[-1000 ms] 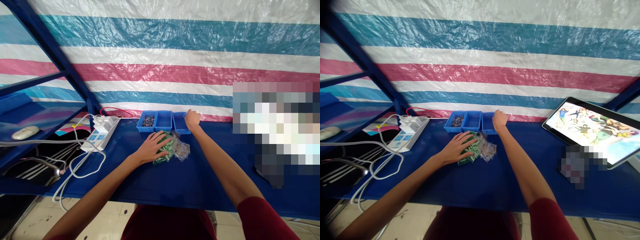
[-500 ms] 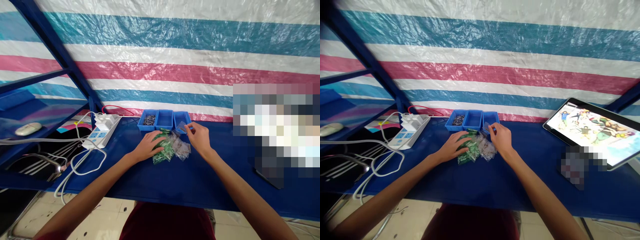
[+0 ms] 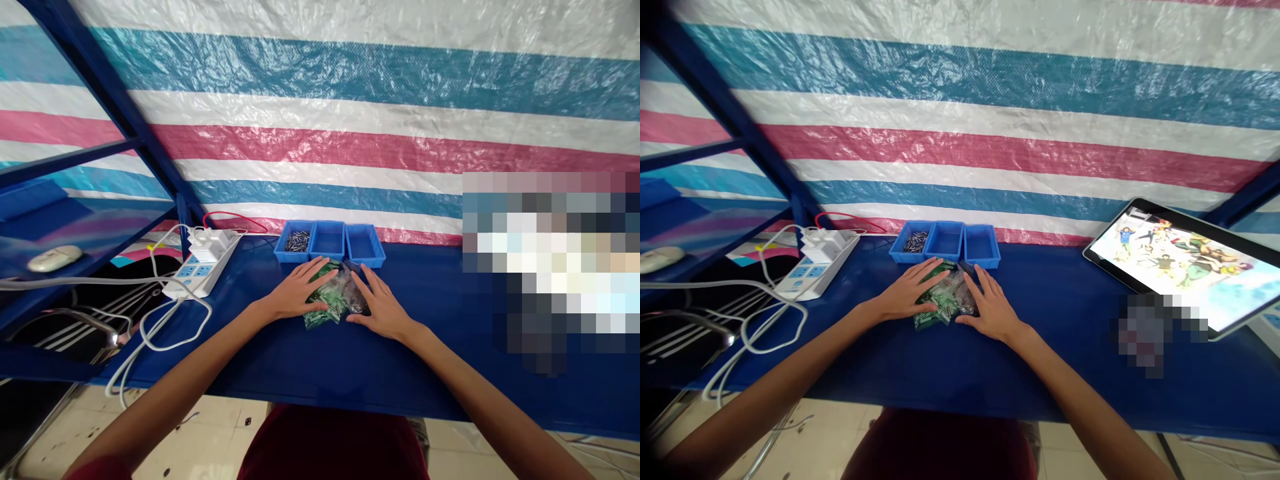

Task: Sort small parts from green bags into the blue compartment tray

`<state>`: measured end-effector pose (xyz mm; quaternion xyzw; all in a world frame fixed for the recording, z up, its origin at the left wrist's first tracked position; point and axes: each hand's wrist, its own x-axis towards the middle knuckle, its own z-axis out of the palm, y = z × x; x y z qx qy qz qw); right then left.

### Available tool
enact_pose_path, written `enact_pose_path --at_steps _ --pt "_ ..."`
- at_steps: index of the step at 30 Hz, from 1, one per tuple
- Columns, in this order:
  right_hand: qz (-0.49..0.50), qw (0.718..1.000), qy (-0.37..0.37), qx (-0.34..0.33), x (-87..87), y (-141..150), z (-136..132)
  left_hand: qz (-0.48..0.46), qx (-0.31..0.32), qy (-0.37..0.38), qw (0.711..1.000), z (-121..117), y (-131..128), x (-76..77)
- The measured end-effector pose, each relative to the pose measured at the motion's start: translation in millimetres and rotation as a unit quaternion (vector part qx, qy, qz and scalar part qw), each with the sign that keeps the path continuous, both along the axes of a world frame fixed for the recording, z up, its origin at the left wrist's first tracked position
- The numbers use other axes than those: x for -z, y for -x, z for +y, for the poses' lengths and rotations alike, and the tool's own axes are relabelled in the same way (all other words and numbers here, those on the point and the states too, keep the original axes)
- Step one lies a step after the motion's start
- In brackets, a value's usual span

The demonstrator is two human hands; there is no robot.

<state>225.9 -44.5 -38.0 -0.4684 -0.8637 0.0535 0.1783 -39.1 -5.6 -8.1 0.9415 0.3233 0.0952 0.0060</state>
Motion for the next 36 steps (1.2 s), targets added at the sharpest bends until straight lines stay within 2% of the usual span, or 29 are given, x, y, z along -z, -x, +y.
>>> enact_pose_path --at_steps 5,10,17,19,22,25,27,30,36 --pt "-0.002 0.999 0.053 -0.009 10.8 7 9 0.024 -0.01 0.033 0.999 6 7 5.5" --pt "-0.009 0.998 0.058 -0.024 6.5 18 13 0.035 -0.03 0.066 0.997 8 10 7.3" --pt "-0.015 0.998 0.051 -0.02 8.0 29 16 0.02 -0.012 0.109 0.994 12 19 11.6" --pt "-0.011 0.999 0.033 -0.014 8.5 31 16 0.006 -0.006 0.099 0.995 16 23 13.5" --pt "0.004 0.999 -0.035 0.003 6.2 33 13 -0.015 0.022 0.042 0.999 20 28 11.8" --pt "0.022 0.995 -0.095 0.019 2.7 33 11 -0.029 0.02 -0.022 0.999 20 28 3.3" --pt "0.028 0.994 -0.1 0.023 1.7 34 10 -0.032 0.014 -0.03 0.999 18 24 -3.2" --pt "0.028 0.996 -0.08 0.02 2.5 35 11 -0.016 0.027 0.001 1.0 17 18 -8.7" --pt "0.032 0.999 0.01 0.003 2.2 36 12 0.013 0.031 0.042 0.999 20 13 -7.3"
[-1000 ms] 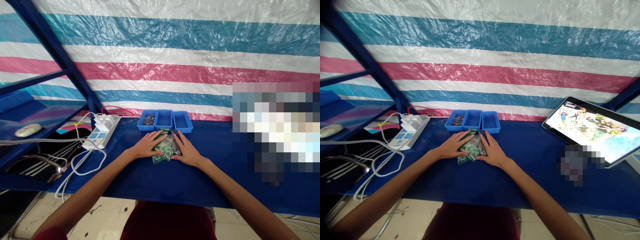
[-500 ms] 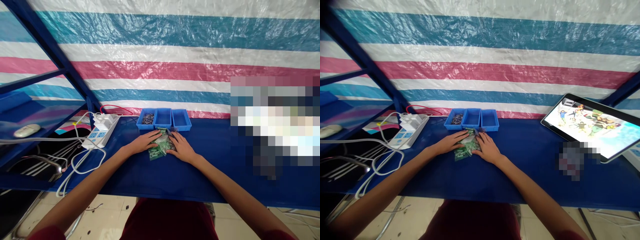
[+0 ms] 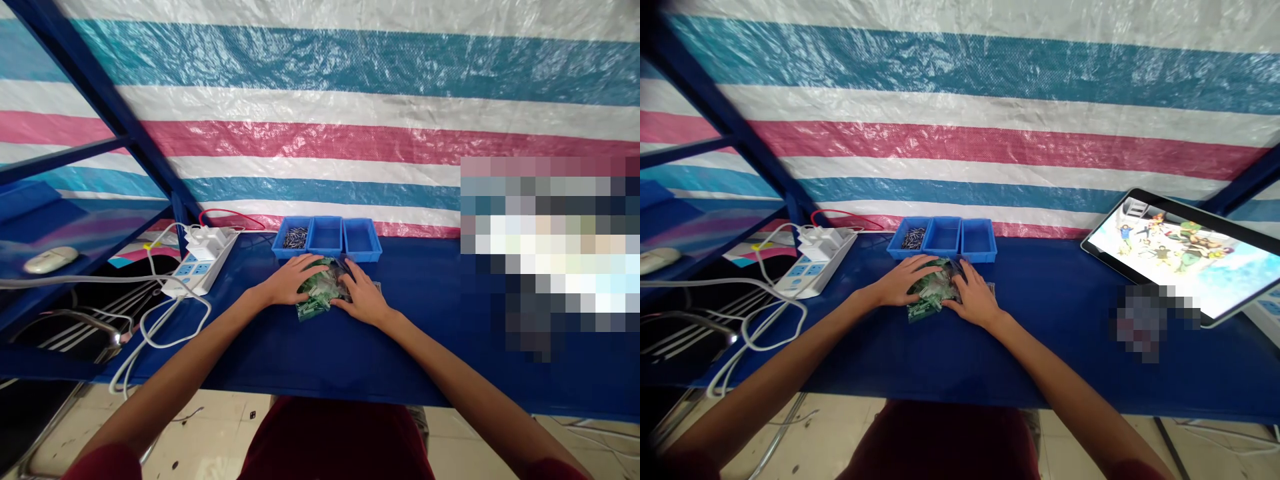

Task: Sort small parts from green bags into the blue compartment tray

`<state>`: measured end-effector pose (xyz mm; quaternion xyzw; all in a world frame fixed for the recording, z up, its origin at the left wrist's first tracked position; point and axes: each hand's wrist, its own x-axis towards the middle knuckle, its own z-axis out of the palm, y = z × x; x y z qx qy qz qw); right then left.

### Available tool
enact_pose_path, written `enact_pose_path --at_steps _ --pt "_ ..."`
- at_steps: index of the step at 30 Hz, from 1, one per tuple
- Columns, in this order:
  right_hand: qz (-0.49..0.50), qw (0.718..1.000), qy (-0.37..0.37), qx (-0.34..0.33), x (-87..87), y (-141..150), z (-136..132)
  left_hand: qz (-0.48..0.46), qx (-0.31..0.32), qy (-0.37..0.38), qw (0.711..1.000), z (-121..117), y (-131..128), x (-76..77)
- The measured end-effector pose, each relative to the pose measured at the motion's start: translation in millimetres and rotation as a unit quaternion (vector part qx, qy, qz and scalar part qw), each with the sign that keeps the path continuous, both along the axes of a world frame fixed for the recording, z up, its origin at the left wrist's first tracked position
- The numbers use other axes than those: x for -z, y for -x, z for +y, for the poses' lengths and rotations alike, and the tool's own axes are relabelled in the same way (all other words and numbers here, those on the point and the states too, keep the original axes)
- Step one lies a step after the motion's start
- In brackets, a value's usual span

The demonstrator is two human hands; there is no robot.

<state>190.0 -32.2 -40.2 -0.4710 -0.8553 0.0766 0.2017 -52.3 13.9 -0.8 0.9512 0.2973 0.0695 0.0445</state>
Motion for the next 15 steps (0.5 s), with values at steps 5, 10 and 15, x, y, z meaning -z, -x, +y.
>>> enact_pose_path --at_steps 5,10,15 --pt "0.008 1.0 -0.027 0.01 -6.0 -4 -7 0.007 0.005 0.067 0.998 -2 6 -9.7" --pt "-0.007 0.992 0.018 0.122 0.4 -8 -27 -0.006 0.013 0.146 0.989 -10 12 -18.6" --pt "-0.038 0.997 0.029 0.064 9.9 -1 -27 -0.002 -0.006 0.117 0.993 -12 11 0.5"
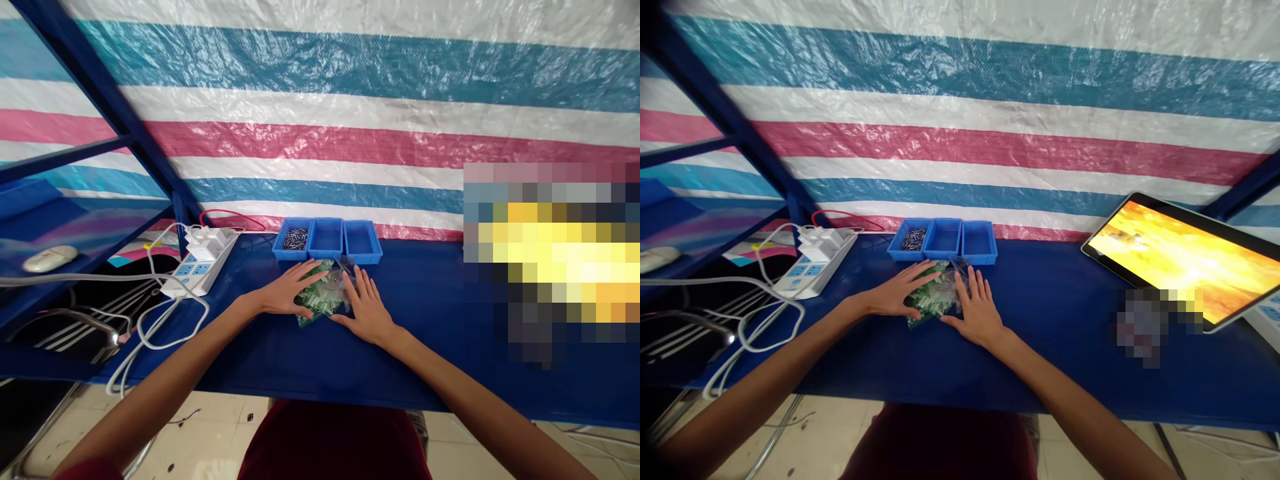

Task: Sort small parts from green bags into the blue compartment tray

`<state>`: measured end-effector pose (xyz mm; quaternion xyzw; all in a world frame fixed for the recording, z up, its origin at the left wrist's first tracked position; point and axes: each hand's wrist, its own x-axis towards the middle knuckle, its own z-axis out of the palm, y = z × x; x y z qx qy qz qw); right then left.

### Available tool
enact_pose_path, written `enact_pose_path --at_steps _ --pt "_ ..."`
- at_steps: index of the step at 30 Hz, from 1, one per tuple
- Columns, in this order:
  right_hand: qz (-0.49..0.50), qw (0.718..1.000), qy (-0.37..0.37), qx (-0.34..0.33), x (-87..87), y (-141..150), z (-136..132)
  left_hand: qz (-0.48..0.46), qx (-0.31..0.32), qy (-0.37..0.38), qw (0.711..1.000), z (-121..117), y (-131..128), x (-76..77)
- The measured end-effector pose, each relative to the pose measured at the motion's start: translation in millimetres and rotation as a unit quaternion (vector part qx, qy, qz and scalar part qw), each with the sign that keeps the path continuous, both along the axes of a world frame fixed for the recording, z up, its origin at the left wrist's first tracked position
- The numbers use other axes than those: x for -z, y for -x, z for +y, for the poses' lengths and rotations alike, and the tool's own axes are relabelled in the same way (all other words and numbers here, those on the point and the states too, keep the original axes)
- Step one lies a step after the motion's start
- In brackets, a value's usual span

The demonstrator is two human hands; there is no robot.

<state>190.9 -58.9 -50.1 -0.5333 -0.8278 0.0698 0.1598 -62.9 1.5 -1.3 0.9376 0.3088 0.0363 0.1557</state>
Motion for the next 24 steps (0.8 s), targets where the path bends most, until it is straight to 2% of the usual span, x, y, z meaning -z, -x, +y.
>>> enact_pose_path --at_steps 4,9,16,20,24 --pt "-0.007 0.999 0.005 -0.038 -2.2 4 14 -0.001 0.0 -0.009 1.0 5 1 13.8" --pt "-0.023 0.998 0.011 -0.058 -3.2 4 22 -0.023 -0.019 0.011 0.999 13 5 16.7" --pt "0.002 0.998 -0.012 -0.069 -2.1 0 28 -0.071 -0.033 -0.042 0.996 13 2 26.3" --pt "0.028 0.997 -0.049 -0.057 -4.4 -1 27 -0.085 -0.042 -0.035 0.995 10 4 20.2" --pt "0.023 0.995 -0.093 -0.022 -5.9 0 26 -0.078 -0.015 -0.008 0.997 9 10 6.2"
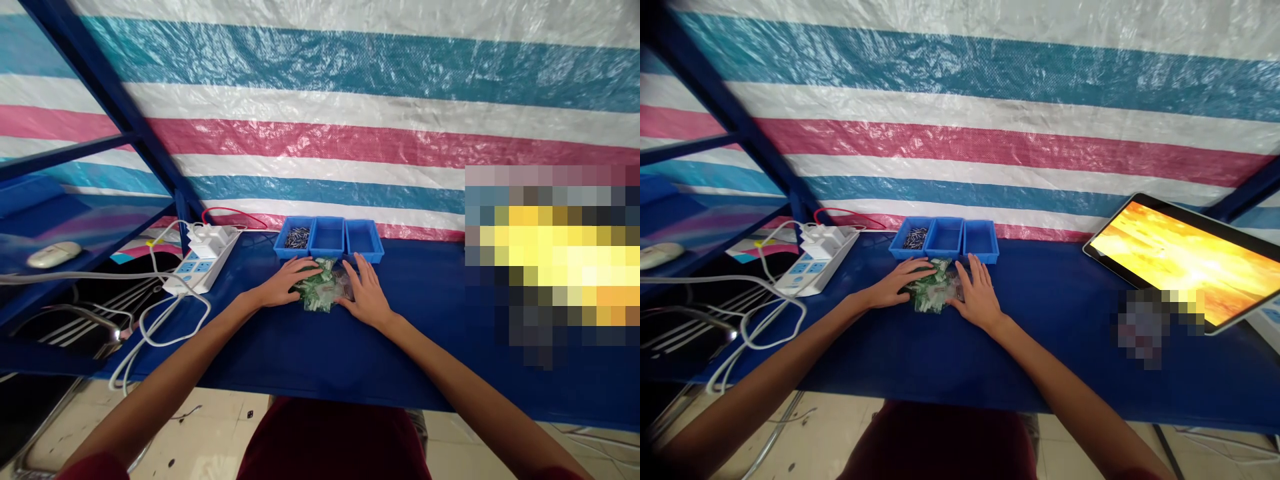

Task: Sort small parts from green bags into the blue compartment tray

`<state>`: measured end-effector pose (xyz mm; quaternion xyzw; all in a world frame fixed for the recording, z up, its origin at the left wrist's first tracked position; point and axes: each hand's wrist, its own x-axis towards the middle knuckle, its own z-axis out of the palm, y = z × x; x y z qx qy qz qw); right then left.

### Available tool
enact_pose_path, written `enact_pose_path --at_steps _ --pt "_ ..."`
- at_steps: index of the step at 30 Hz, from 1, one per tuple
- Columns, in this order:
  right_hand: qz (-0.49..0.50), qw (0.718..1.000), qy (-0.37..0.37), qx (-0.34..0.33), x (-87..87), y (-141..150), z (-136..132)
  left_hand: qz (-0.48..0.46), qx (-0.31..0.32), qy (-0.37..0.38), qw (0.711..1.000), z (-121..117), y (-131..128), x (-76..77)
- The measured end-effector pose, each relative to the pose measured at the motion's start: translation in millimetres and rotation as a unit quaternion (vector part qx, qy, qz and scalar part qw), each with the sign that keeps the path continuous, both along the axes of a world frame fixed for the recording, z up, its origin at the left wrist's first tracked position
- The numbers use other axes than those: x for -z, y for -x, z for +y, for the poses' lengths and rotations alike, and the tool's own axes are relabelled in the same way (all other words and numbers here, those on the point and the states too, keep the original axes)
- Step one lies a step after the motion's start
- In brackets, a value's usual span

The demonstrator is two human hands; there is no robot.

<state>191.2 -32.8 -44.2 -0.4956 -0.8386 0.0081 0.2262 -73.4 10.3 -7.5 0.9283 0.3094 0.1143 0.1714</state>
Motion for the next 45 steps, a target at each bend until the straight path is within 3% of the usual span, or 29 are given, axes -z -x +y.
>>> enact_pose_path --at_steps 4,8,15,19,27,33,38,43,45 --pt "0.0 1.0 -0.011 0.028 0.3 1 0 0.019 -0.013 0.029 0.999 -4 1 -6.0" --pt "-0.012 1.0 -0.011 0.024 1.7 2 -1 0.056 -0.04 -0.022 0.997 -9 -7 0.7" --pt "-0.023 0.998 0.065 -0.011 -0.2 -1 -3 0.086 0.005 -0.061 0.994 -16 -9 2.5" --pt "-0.047 0.991 0.118 -0.039 -3.2 0 -6 0.1 -0.001 -0.055 0.993 -16 -7 1.6" --pt "-0.08 0.984 0.16 0.003 -8.7 17 -13 0.089 -0.026 -0.092 0.991 -9 -12 9.8" --pt "-0.089 0.99 0.106 -0.01 -7.1 15 -6 0.052 -0.023 -0.168 0.984 -4 -15 16.2" --pt "-0.067 0.995 0.065 -0.037 -0.9 7 -3 0.053 -0.027 -0.18 0.982 -3 -12 21.0" --pt "-0.009 0.998 0.022 -0.06 -2.2 2 -3 -0.011 -0.058 -0.186 0.981 -9 -15 11.2" --pt "0.0 0.998 0.015 -0.066 -3.8 1 -4 -0.049 -0.108 -0.21 0.97 -6 -16 3.6"
